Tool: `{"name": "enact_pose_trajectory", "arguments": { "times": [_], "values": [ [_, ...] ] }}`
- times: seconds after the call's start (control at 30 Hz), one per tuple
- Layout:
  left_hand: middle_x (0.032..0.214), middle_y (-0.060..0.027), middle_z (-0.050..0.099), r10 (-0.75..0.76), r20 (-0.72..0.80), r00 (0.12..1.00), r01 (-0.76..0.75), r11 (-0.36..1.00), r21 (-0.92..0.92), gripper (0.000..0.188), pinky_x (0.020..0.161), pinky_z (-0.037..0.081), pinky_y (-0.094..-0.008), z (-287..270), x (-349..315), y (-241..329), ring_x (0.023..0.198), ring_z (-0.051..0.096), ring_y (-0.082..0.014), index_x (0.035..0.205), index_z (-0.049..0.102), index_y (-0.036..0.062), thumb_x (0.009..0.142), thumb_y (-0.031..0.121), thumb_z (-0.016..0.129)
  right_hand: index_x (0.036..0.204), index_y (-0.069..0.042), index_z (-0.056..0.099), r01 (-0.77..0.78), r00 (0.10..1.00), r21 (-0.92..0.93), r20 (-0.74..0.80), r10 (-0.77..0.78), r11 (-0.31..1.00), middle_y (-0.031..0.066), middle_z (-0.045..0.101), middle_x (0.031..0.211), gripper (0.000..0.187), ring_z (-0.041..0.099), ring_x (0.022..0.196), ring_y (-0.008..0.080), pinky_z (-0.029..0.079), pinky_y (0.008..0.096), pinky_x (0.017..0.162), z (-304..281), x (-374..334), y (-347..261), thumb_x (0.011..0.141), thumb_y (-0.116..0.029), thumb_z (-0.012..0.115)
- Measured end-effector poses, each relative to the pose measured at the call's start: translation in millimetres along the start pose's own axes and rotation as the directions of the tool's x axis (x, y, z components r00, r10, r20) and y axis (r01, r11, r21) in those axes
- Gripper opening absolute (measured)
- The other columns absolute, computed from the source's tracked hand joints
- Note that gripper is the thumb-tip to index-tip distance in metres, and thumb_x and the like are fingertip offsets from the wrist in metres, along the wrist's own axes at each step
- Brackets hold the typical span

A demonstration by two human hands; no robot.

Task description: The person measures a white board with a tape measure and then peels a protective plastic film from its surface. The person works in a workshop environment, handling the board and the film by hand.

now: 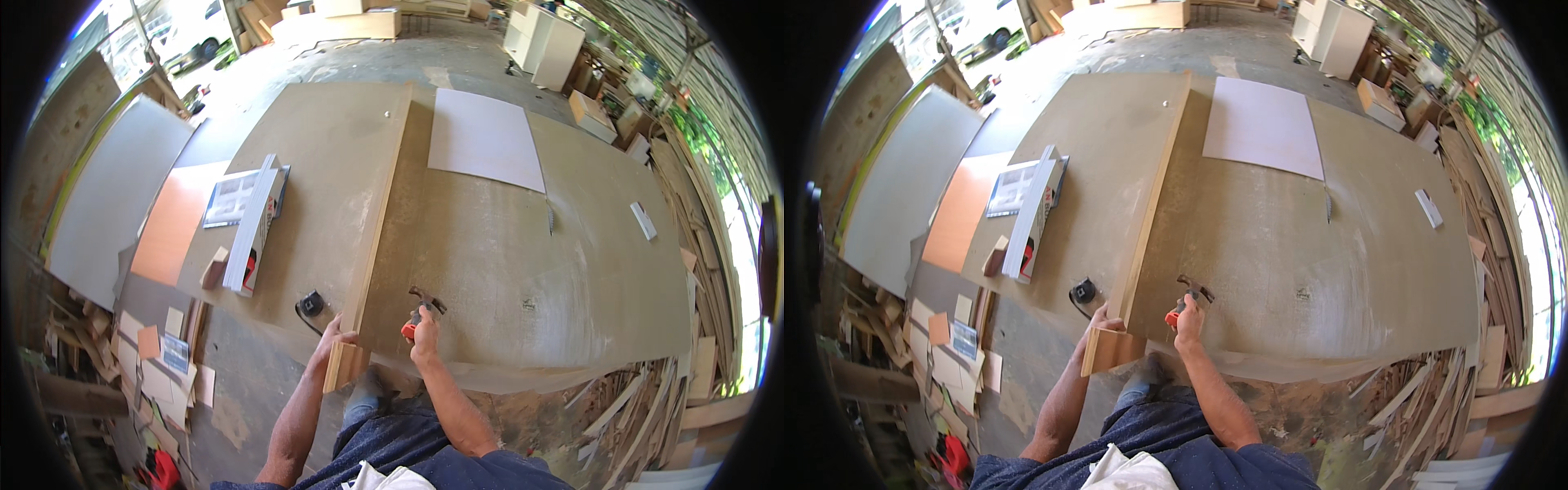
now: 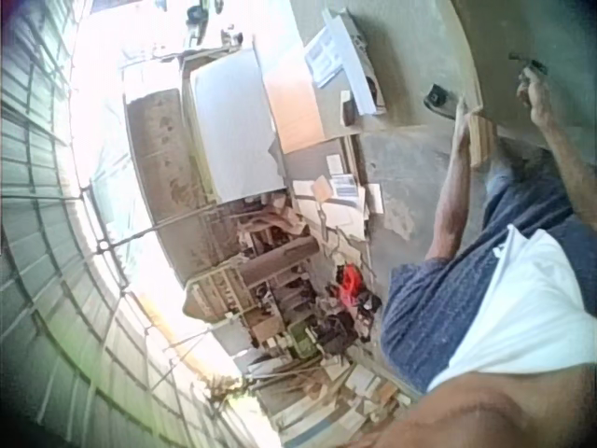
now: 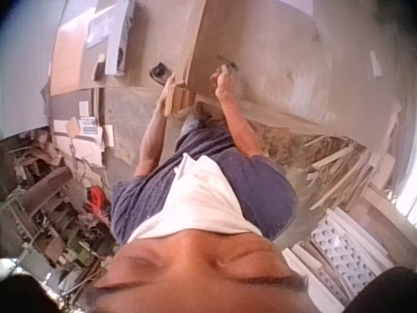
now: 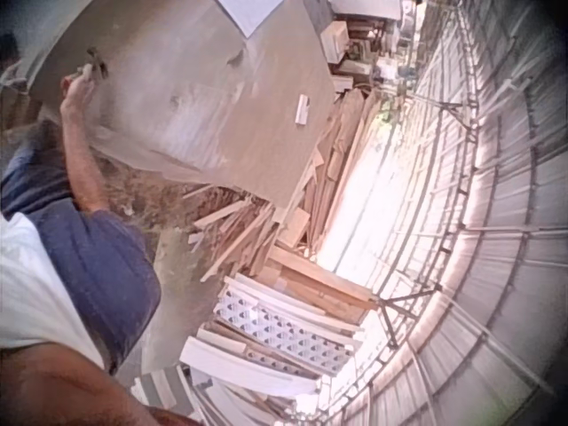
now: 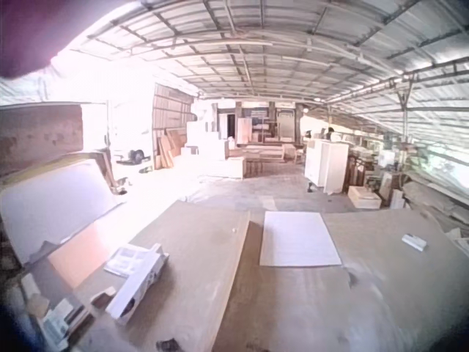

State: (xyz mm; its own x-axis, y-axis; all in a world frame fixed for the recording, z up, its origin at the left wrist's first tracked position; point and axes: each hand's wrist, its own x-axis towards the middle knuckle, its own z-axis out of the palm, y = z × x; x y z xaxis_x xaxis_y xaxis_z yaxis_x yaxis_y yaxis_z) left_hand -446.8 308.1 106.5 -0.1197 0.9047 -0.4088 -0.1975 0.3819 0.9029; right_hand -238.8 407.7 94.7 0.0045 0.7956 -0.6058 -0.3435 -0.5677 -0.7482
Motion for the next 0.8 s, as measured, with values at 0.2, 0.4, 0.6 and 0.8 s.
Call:
{"name": "enact_pose_trajectory", "arguments": {
  "times": [0.2, 0.4, 0.6, 0.8],
  "values": [
    [0.098, -0.0074, 0.066, -0.055, -0.087, 0.995, 0.051, 0.998, -0.048, 0.063, 0.064, 0.056, -0.0293, 4, -5, 0, 0.072, 0.065, -0.0131, 0.144, 0.046, -0.0007, 0.085, 0.003, 0.068, 0.083, -0.012, 0.055, 0.135, 0.985, 0.158, -0.127, -0.115, 0.978, 0.002, 0.056, 0.063, 0.033, 0.054, 0.047, 0.016, 0.036, 0.0318, 0.039, 71, 62, -21, 0.102, -0.04, 0.056],
    [0.116, -0.0096, 0.062, 0.035, 0.02, 0.999, -0.038, 0.989, 0.144, 0.07, 0.086, 0.054, -0.0344, -2, 18, -11, 0.102, 0.063, -0.0199, 0.14, 0.052, -0.0016, 0.074, 0.006, 0.073, 0.073, -0.015, 0.053, 0.213, 0.977, -0.044, 0.016, -0.213, 0.976, 0.0, 0.053, 0.062, 0.034, 0.052, 0.048, 0.0156, 0.038, 0.0329, 0.041, 129, 158, -31, 0.098, -0.039, 0.06],
    [0.121, -0.011, 0.06, 0.26, -0.045, 0.965, -0.239, 0.932, 0.273, 0.07, 0.095, 0.049, -0.0339, -13, 15, -37, 0.11, 0.059, -0.0233, 0.14, 0.054, -0.0027, 0.073, 0.008, 0.074, 0.073, -0.01, 0.055, 0.213, 0.96, 0.007, -0.189, -0.208, 0.977, 0.002, 0.056, 0.061, 0.036, 0.052, 0.046, 0.0163, 0.04, 0.0336, 0.043, 157, 130, -49, 0.098, -0.035, 0.061],
    [0.118, -0.0114, 0.065, 0.052, 0.024, 0.998, -0.053, 0.998, 0.026, 0.063, 0.092, 0.054, -0.0355, -7, 12, -10, 0.109, 0.063, -0.0198, 0.136, 0.056, -0.0033, 0.076, 0.007, 0.073, 0.079, -0.012, 0.062, 0.114, 0.968, -0.052, 0.231, -0.099, 0.992, -0.0003, 0.053, 0.06, 0.032, 0.049, 0.044, 0.0154, 0.034, 0.0332, 0.039, 109, 150, -37, 0.098, -0.039, 0.061]
  ]
}}
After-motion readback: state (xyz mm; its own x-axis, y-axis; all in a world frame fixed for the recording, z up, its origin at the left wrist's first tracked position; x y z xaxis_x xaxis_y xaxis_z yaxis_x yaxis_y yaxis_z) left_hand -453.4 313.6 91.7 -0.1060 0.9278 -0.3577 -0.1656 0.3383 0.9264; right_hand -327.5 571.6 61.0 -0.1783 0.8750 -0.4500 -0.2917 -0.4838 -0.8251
